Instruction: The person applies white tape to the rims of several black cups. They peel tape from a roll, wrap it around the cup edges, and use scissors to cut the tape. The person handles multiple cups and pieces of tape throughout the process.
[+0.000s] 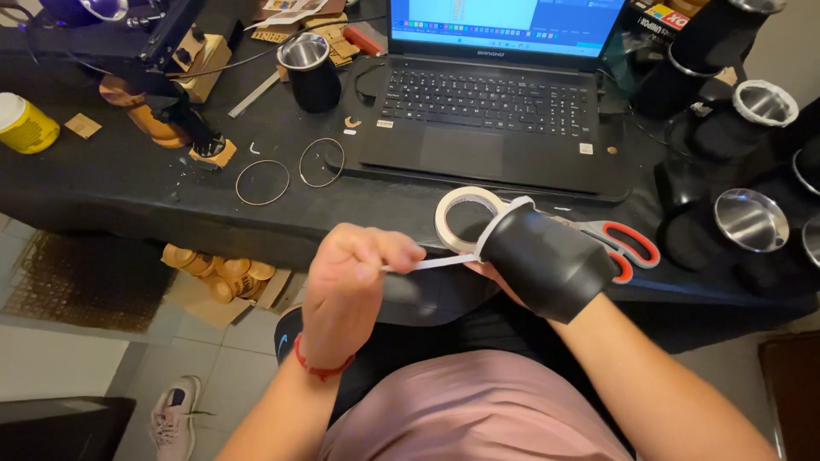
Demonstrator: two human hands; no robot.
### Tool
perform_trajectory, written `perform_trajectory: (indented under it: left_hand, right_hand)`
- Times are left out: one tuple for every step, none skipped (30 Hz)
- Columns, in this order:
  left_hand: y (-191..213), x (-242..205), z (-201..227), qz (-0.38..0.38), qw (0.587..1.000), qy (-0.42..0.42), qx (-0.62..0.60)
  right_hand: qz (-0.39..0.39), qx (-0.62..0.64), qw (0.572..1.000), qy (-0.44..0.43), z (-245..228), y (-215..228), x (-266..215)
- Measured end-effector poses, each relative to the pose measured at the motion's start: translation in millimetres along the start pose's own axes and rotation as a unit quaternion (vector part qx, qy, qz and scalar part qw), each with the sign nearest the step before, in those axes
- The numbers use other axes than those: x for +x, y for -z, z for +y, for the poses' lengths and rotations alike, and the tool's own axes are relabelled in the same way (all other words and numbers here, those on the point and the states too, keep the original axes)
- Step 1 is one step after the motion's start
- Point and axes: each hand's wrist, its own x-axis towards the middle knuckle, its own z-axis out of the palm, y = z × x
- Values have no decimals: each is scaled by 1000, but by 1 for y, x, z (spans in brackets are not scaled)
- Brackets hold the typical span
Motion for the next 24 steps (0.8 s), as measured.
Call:
perform_trajectory:
  left_hand:
    - [-1, -2, 1, 11, 1000, -11, -20]
    - [0, -5, 1, 11, 1000, -13, -20]
    - [2, -8, 1, 24, 999, -23, -29]
    - [4, -11, 1, 36, 998, -34, -38]
    - [6, -14, 1, 37, 998, -34, -38]
    - [8, -18, 0, 85, 995, -38, -32]
    - [10, -21, 0, 134, 990, -41, -25]
    - [11, -24, 4, 135, 990, -41, -24]
    - [12, -26, 7, 155, 986, -50, -26]
    - [13, -29, 10, 174, 983, -59, -28]
    - [20, -30, 7, 175, 982, -61, -26]
    - [28, -31, 4, 191, 980, -39, 29]
    - [38, -34, 7, 209, 974, -16, 91]
    - [42, -30, 13, 213, 972, -19, 99]
    - [46, -27, 24, 225, 936, 58, 263]
    - [50, -24, 34, 232, 868, 136, 417]
    - [67, -23, 34, 241, 861, 134, 427]
    - [84, -23, 34, 251, 851, 182, 423]
    - [102, -22, 37, 262, 840, 227, 417]
    - [114, -18, 44, 272, 833, 225, 427]
    - [127, -14, 50, 271, 800, 249, 475]
    - [139, -11, 56, 269, 763, 273, 520]
    - [148, -7, 64, 275, 758, 272, 525]
    - [157, -3, 72, 275, 734, 302, 543]
  right_hand:
    - [33, 45, 998, 35, 5, -10, -4]
    - [32, 44, 998, 34, 8, -21, -7]
    - [65, 90, 991, 68, 10, -33, -9]
    - [98, 135, 981, 102, 13, -45, -12]
    - [98, 134, 981, 101, 8, -61, -12]
    - [202, 218, 951, 85, 3, -77, -13]
    - [303, 299, 903, 66, -1, -93, -13]
    - [303, 299, 903, 65, 1, -81, -14]
    - [245, 243, 935, 86, 3, -69, -15]
    - [184, 185, 960, 106, 5, -57, -15]
    - [182, 184, 960, 104, 0, -68, -16]
    - [212, 147, 960, 108, -4, -81, -16]
    - [238, 114, 959, 107, -5, -94, -14]
    - [233, 118, 960, 100, -8, -82, -18]
    - [237, 66, 962, 116, -9, -72, -19]
    - [239, 14, 962, 134, -9, -61, -19]
    - [230, 20, 965, 122, -11, -62, -23]
    - [239, 8, 965, 113, -13, -63, -27]
    - [245, -3, 964, 103, -16, -63, -29]
    - [236, 3, 968, 91, -16, -71, -27]
    - [307, -23, 948, 82, -16, -77, -26]
    - [376, -49, 923, 70, -17, -83, -26]
    - [370, -46, 926, 64, -13, -77, -30]
    - [369, -57, 924, 79, -10, -71, -34]
